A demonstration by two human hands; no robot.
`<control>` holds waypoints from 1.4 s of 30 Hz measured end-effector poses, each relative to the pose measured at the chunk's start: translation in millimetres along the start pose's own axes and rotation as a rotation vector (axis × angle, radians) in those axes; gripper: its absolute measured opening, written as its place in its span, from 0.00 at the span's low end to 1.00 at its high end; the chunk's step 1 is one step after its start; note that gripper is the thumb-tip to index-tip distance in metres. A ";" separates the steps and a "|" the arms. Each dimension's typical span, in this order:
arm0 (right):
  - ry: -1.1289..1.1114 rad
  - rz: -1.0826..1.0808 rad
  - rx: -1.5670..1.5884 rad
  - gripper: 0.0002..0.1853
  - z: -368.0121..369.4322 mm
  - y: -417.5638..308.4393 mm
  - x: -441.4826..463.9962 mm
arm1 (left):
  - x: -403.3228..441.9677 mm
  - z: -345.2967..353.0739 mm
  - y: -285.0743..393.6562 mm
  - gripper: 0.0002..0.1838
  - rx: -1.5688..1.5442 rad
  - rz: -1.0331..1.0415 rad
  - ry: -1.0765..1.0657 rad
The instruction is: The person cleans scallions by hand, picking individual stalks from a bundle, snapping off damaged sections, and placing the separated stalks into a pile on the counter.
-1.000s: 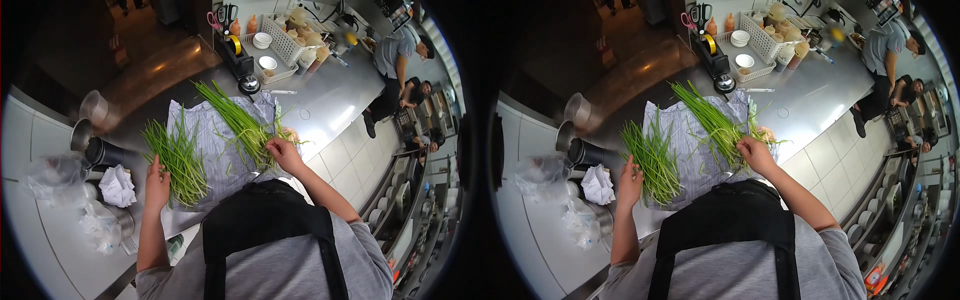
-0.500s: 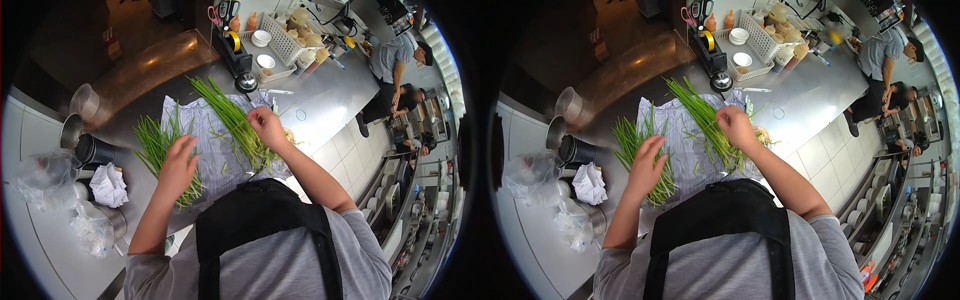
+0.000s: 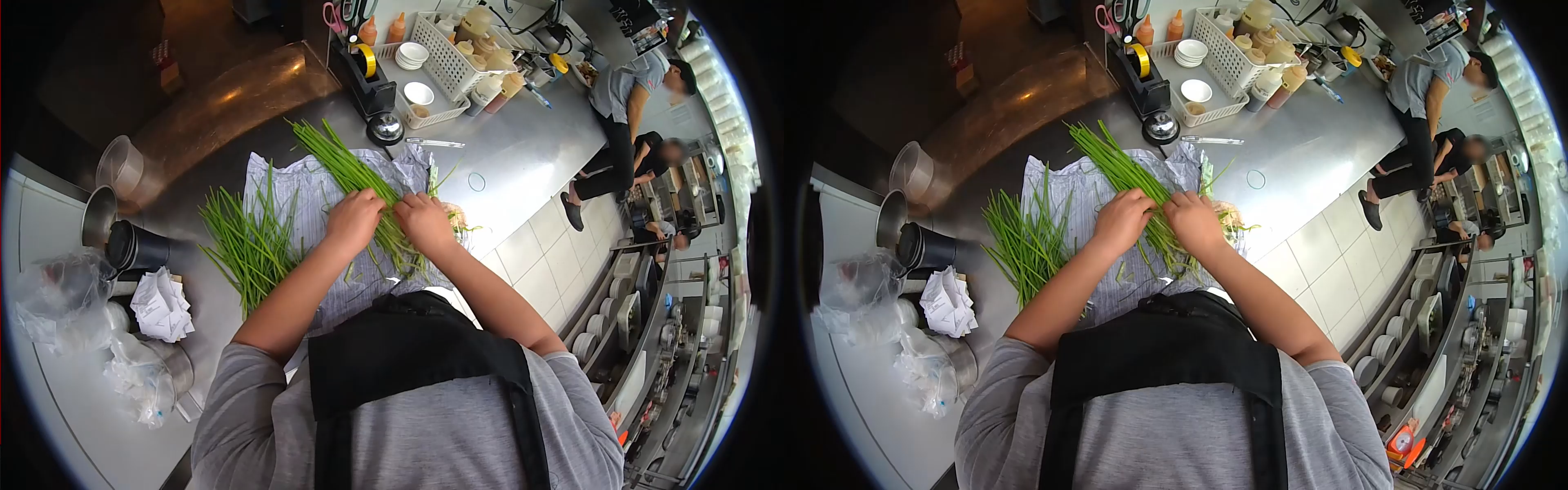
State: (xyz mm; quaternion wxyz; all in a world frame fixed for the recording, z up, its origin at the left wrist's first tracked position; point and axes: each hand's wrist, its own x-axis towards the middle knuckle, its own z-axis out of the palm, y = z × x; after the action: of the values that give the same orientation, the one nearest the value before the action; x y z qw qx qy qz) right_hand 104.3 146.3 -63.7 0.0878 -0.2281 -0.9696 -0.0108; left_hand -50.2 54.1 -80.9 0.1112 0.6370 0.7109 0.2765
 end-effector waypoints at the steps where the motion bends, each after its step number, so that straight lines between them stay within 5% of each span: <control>1: 0.001 -0.002 0.009 0.04 -7.0 -0.6 -0.8 | -1.4 -5.4 1.1 0.10 -0.024 -0.002 0.014; 5: 0.062 0.017 0.052 0.05 -34.3 4.9 -5.8 | -5.7 -19.9 -0.8 0.11 -0.087 -0.025 0.048; 7: 0.187 0.320 0.630 0.07 -39.6 8.1 -14.7 | -6.3 -21.5 2.1 0.14 -0.177 -0.029 0.111; 9: 0.191 0.391 0.749 0.08 -43.0 10.8 -22.8 | -4.6 -21.6 9.8 0.17 -0.272 -0.029 0.174; 11: 0.132 0.675 1.280 0.08 -51.5 3.5 -26.0 | -1.2 -19.4 22.3 0.26 -0.597 -0.231 0.440; 12: 0.128 0.666 1.363 0.11 -55.7 -0.8 -26.6 | -1.6 -16.8 23.8 0.29 -0.741 -0.303 0.378; 13: 0.127 0.665 1.360 0.11 -55.6 -3.0 -26.6 | -1.5 -13.8 27.1 0.29 -0.743 -0.303 0.379; 15: 0.150 0.682 1.420 0.11 -54.9 -7.0 -24.5 | -1.0 -10.5 36.8 0.27 -1.416 -0.569 0.410; 18: 0.124 0.670 1.387 0.10 -51.8 -11.5 -23.7 | -9.8 -17.2 44.1 0.22 -1.587 -0.506 0.239; 25: 0.152 0.587 1.346 0.07 -49.0 -22.9 -25.0 | -13.7 -19.4 56.9 0.12 -1.533 -0.479 0.187; 33: 0.066 0.958 1.897 0.08 -57.9 -15.2 -35.8 | -13.3 -19.8 59.8 0.11 -1.577 -0.508 0.227; 37: 0.069 0.992 1.886 0.07 -58.7 -10.1 -44.6 | -11.7 -22.0 54.1 0.11 -1.591 -0.525 0.264; 42: 0.090 0.801 1.468 0.09 -31.9 10.4 -72.1 | -11.2 -29.8 52.0 0.10 -1.597 -0.513 0.307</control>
State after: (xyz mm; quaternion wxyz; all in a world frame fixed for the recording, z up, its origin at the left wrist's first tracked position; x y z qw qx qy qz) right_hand 177.7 121.9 -45.1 0.2499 -0.4397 -0.5716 0.6462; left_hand -19.7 37.6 -30.8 0.4885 0.1422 0.4320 0.7446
